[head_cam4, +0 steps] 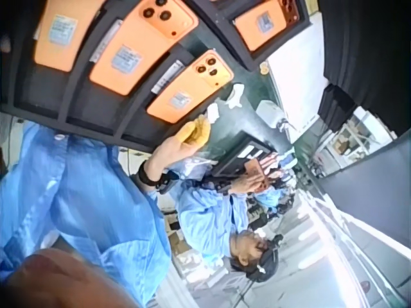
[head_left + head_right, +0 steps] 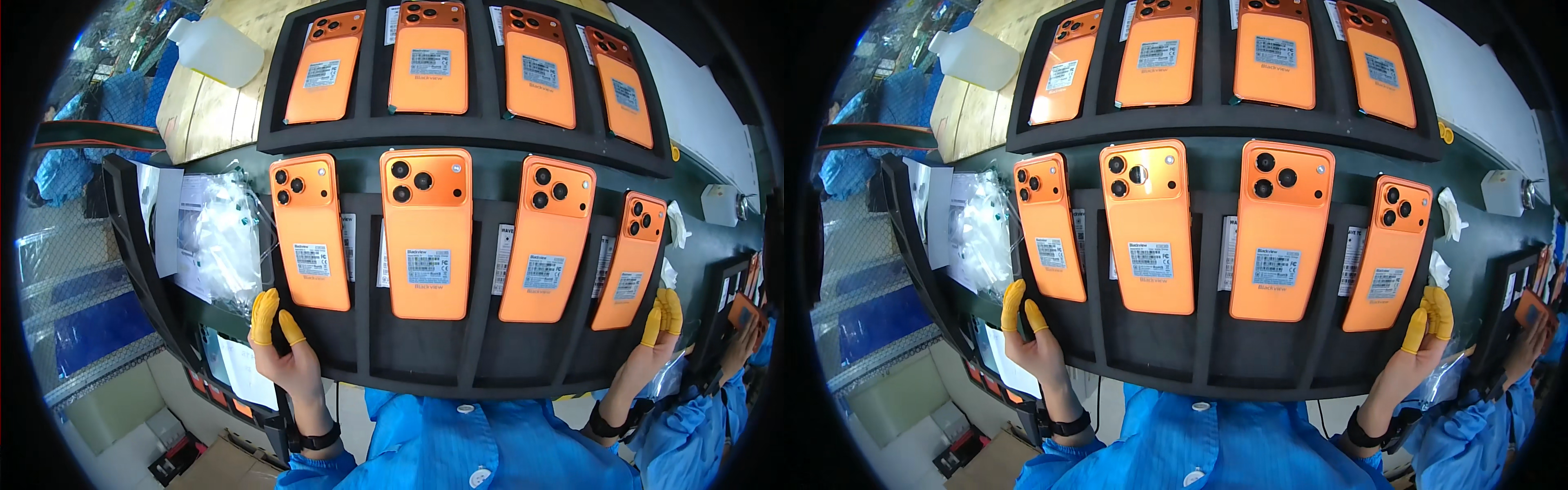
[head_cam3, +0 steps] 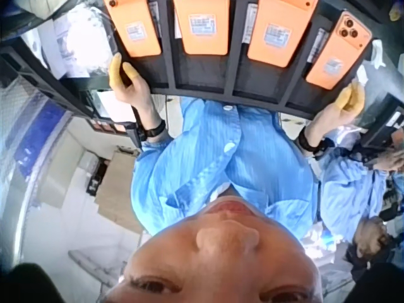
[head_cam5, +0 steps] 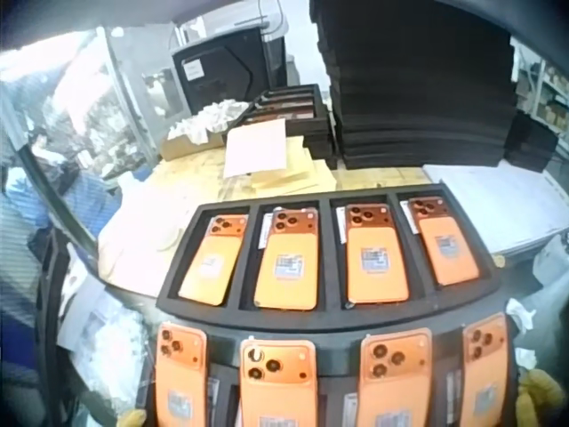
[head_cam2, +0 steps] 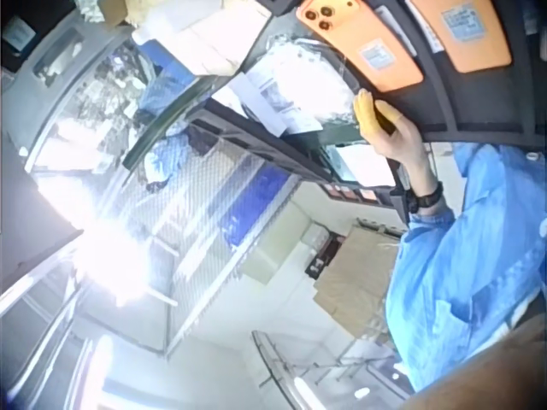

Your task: Cleaning and inspecting the back and screens of several smartphones on an assembly line.

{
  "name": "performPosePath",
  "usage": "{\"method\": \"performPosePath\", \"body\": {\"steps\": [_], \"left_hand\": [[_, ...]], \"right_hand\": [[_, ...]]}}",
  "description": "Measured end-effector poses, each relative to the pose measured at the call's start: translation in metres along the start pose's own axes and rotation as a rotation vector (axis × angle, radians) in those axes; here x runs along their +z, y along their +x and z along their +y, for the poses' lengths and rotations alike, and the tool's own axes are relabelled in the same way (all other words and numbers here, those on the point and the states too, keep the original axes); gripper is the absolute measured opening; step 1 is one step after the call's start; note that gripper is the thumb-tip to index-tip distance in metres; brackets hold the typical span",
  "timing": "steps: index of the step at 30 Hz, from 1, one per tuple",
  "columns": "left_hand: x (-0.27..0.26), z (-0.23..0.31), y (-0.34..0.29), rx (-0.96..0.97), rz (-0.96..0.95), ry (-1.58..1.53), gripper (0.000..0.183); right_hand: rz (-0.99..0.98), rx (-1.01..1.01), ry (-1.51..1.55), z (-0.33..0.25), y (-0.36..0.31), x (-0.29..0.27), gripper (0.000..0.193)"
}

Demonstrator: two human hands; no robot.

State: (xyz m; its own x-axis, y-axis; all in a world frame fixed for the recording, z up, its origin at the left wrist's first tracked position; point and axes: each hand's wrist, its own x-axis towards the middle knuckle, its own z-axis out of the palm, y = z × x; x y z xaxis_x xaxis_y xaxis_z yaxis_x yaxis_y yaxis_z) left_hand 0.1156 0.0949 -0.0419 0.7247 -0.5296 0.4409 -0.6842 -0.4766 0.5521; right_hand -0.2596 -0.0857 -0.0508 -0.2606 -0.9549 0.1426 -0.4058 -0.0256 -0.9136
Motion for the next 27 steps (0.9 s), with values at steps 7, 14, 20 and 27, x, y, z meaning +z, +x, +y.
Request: {"method": "performPosePath", "body": {"steps": [7,14,20,27], "left_hand": [[-0.001,0.002,0.000,0.038,0.000,0.014,0.026],[-0.003,-0.001,0.000,-0.057,0.043,-0.091,0.028],[-0.002,0.000,0.002,-0.066,0.024,-0.185,0.028],[-0.004,-0.003,0.001,-0.034,0.002,-0.164,0.027]], "right_hand": [[-0.010,0.015,0.021,-0.002,-0.001,-0.001,0.030],[-0.025,-0.037,0.006,0.004,0.005,0.004,0.031],[-0.053,-0.076,0.034,0.005,0.010,0.005,0.029],[-0.058,-0.061,0.048,0.003,0.009,0.005,0.029]]}}
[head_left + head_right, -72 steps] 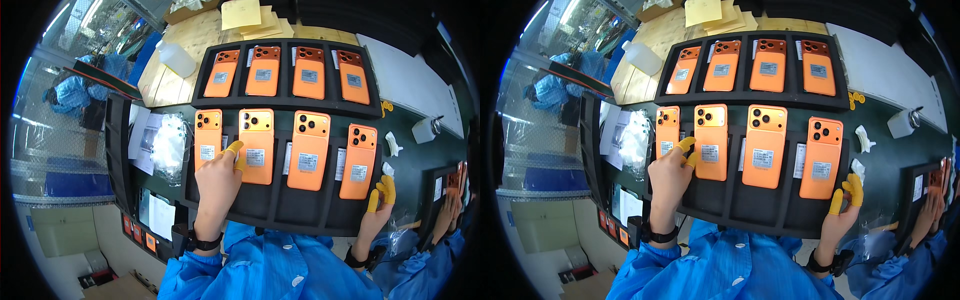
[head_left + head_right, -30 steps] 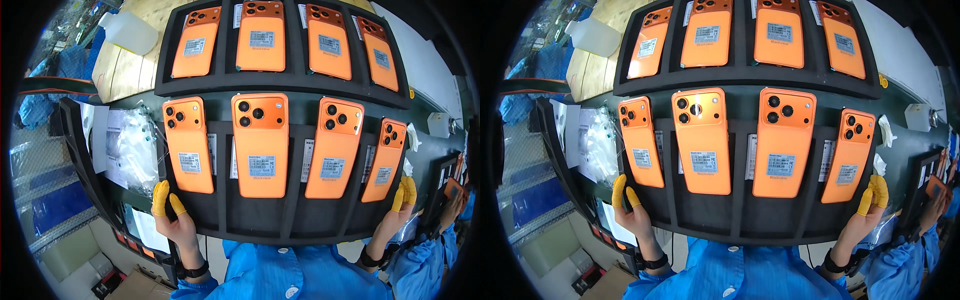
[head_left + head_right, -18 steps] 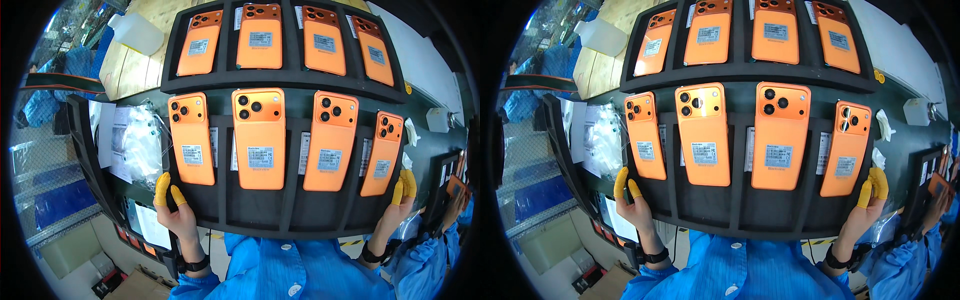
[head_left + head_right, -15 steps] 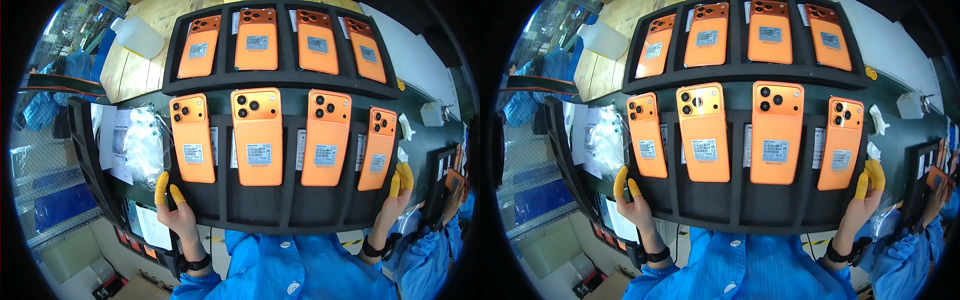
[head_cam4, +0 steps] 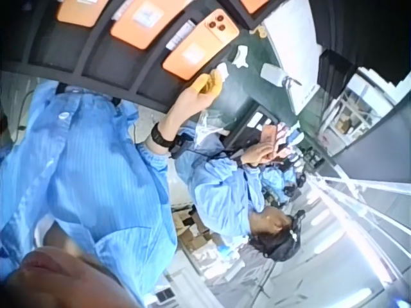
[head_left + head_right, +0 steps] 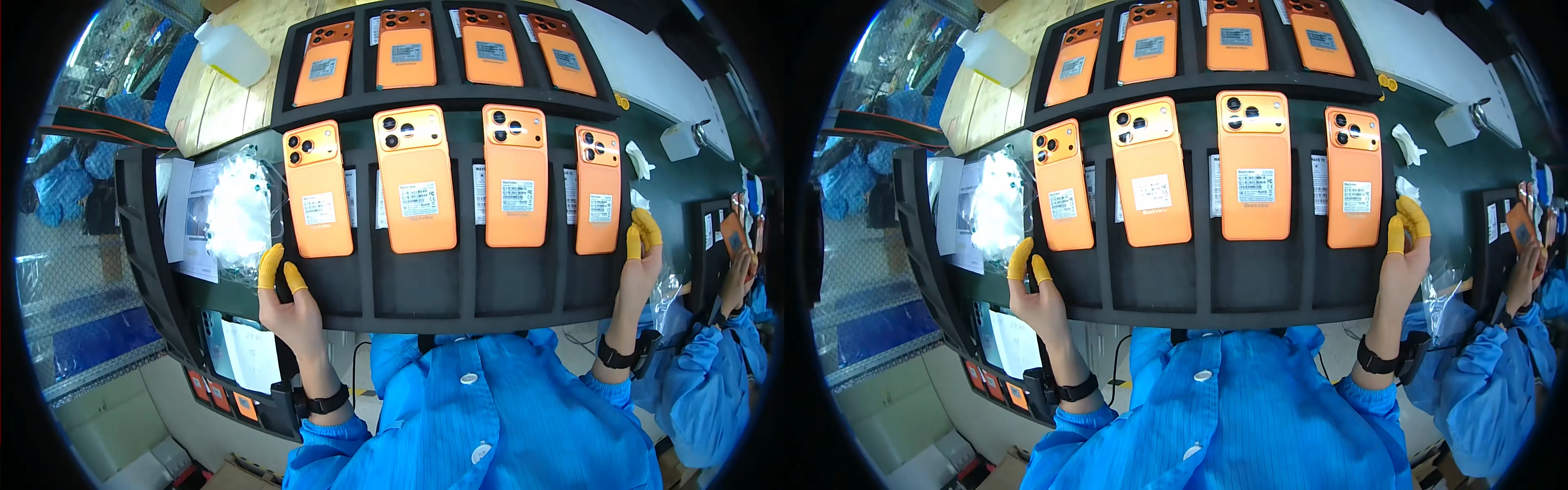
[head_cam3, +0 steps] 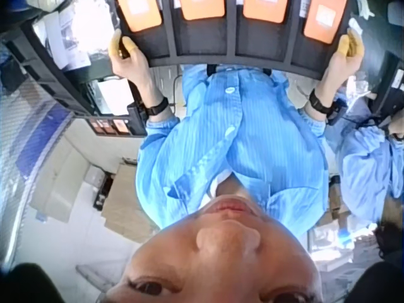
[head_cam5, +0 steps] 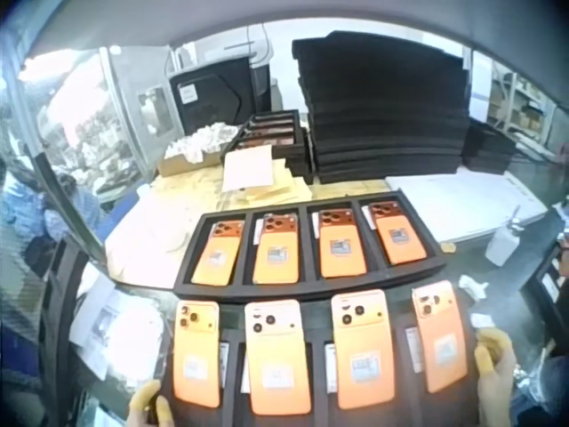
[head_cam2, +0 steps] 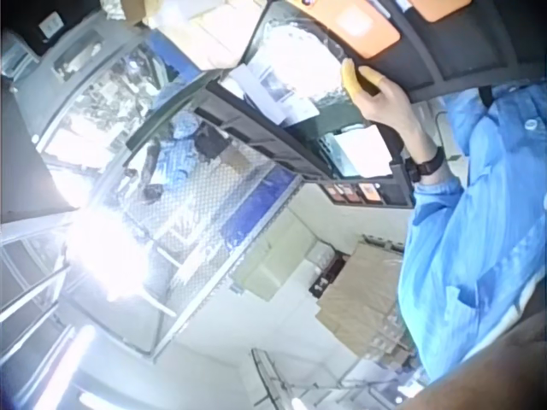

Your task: Cleaning and inspecting the back and screens of several smartphones on an assembly line.

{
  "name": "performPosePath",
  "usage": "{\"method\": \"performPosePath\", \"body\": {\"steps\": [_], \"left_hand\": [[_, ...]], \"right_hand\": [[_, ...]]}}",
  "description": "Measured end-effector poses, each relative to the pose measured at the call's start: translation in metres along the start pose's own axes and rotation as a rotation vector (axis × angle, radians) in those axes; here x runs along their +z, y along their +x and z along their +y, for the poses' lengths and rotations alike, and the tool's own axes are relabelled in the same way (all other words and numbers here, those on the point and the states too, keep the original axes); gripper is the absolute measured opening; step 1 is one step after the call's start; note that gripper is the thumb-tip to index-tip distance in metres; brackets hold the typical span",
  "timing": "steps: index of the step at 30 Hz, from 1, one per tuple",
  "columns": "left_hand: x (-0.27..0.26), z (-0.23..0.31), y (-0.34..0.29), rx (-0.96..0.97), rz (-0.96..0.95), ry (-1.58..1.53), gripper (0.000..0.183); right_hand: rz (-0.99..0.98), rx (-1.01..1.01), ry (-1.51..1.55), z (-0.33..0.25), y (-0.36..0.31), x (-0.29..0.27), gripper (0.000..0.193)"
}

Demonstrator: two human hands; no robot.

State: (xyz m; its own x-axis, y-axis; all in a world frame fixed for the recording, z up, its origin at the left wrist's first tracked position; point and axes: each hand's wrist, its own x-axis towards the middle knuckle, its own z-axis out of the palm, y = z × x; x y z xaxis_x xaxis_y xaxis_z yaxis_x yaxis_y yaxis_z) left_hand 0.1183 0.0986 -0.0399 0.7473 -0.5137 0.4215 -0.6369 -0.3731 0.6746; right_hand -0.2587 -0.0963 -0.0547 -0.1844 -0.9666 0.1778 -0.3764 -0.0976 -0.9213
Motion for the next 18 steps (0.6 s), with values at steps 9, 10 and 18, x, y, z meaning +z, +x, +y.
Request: {"method": "performPosePath", "body": {"steps": [9,10,18], "left_hand": [[0.003,-0.002,0.002,0.021,0.029,0.020,0.027],[0.004,-0.002,0.002,0.024,0.029,0.009,0.027],[-0.039,-0.029,0.002,-0.214,-0.047,-0.114,0.023]], "right_hand": [[-0.009,-0.011,0.009,0.006,0.002,0.001,0.029],[-0.001,-0.014,0.007,0.005,0.003,0.000,0.029],[-0.134,0.161,-0.464,-0.014,-0.022,-0.030,0.036]]}}
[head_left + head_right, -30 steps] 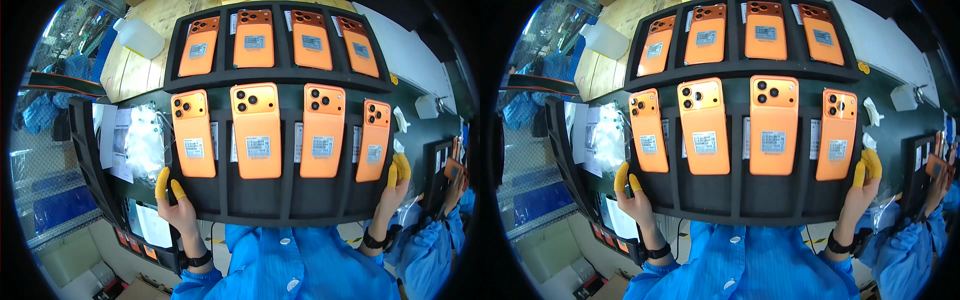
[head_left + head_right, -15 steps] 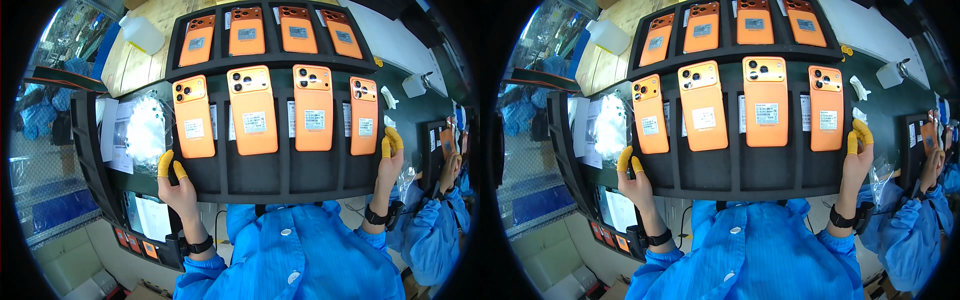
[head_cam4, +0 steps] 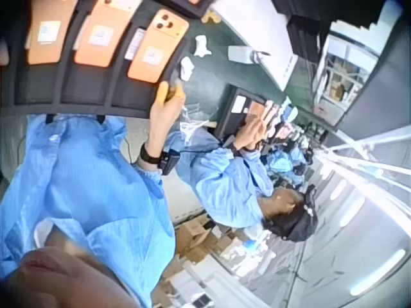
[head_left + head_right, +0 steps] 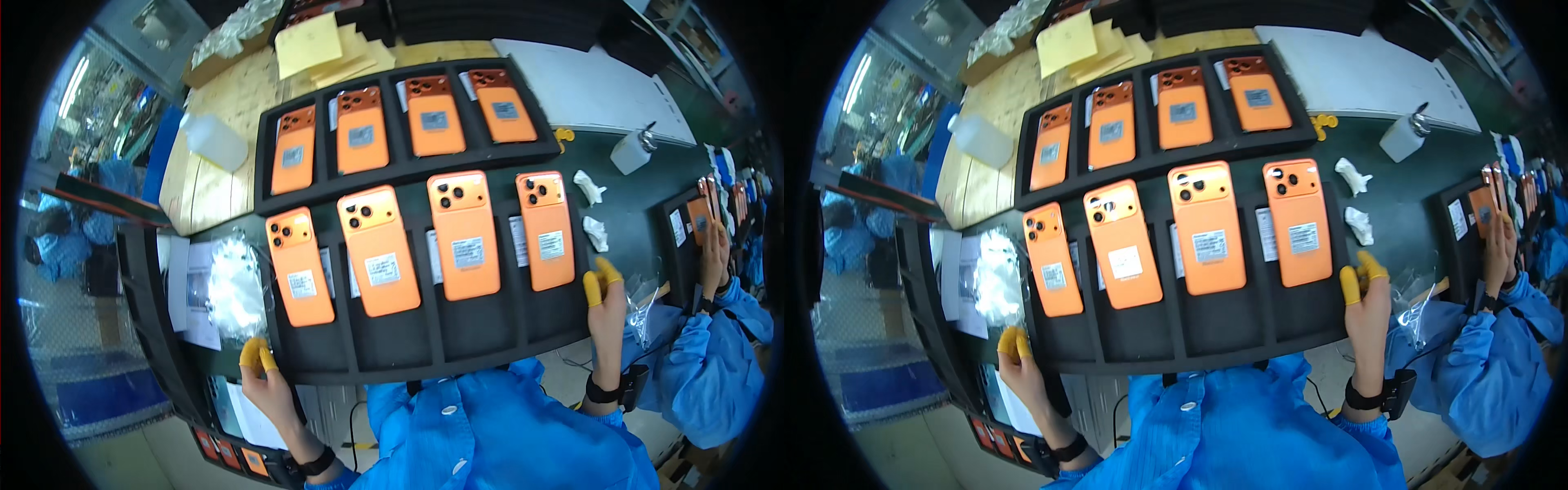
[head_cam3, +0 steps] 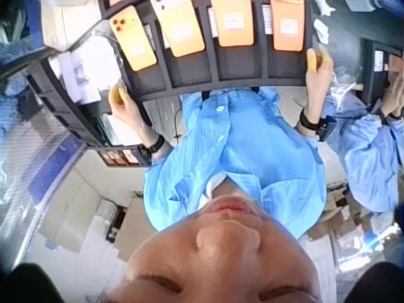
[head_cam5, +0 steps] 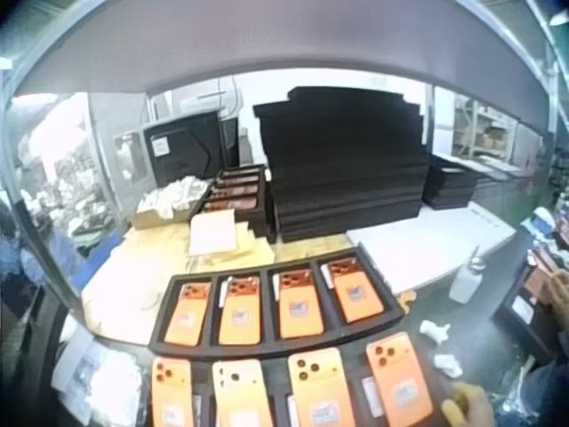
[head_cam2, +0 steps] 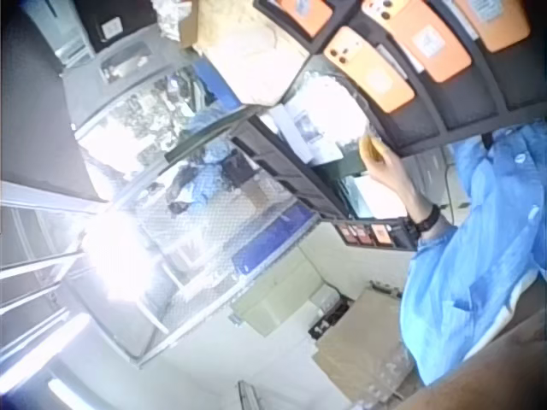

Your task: Cleaning and inspecting the back and screens of several smartphones on an assembly line.

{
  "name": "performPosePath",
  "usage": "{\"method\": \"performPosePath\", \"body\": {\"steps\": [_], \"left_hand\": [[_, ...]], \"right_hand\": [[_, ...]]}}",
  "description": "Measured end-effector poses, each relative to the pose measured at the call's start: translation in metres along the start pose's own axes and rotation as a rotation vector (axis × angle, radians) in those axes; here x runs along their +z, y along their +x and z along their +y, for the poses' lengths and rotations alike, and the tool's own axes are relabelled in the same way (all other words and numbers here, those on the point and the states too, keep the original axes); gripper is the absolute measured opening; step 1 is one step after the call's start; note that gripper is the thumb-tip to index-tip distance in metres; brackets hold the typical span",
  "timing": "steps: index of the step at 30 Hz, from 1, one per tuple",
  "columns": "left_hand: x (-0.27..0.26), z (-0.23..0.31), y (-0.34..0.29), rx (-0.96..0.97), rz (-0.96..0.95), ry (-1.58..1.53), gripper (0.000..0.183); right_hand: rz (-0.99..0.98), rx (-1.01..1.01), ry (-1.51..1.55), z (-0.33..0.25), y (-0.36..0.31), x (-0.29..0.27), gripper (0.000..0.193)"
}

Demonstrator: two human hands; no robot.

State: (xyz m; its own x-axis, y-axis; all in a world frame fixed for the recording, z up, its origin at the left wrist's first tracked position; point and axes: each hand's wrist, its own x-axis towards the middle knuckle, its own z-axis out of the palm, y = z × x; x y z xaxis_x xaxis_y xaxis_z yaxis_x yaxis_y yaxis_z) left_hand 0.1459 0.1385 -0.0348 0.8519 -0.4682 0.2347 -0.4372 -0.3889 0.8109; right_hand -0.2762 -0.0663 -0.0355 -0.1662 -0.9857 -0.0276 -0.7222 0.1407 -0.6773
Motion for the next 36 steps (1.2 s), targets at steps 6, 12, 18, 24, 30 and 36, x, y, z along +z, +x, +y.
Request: {"method": "performPosePath", "body": {"steps": [6,12,18,24,30,36], "left_hand": [[0.002,0.003,0.014,-0.188,-0.241,-0.015,0.032],[-0.011,0.029,0.034,-0.621,-0.467,-0.565,0.034],[-0.016,0.033,0.028,-0.538,-0.349,-0.504,0.037],[-0.011,0.027,0.038,-0.383,-0.461,-0.204,0.047],[-0.005,0.029,0.049,-0.049,-0.235,0.399,0.064],[-0.004,-0.002,0.061,-0.115,-0.122,0.298,0.059]], "right_hand": [[0.026,-0.245,-0.149,0.000,-0.002,0.000,0.036],[-0.106,-0.091,0.050,-0.005,0.020,-0.019,0.034],[-0.134,-0.269,0.042,0.017,0.033,-0.009,0.033],[-0.202,-0.224,0.104,0.038,0.040,-0.016,0.030],[-0.235,-0.212,0.120,0.030,0.041,-0.013,0.030],[-0.216,-0.232,0.069,0.025,0.040,-0.014,0.030]]}}
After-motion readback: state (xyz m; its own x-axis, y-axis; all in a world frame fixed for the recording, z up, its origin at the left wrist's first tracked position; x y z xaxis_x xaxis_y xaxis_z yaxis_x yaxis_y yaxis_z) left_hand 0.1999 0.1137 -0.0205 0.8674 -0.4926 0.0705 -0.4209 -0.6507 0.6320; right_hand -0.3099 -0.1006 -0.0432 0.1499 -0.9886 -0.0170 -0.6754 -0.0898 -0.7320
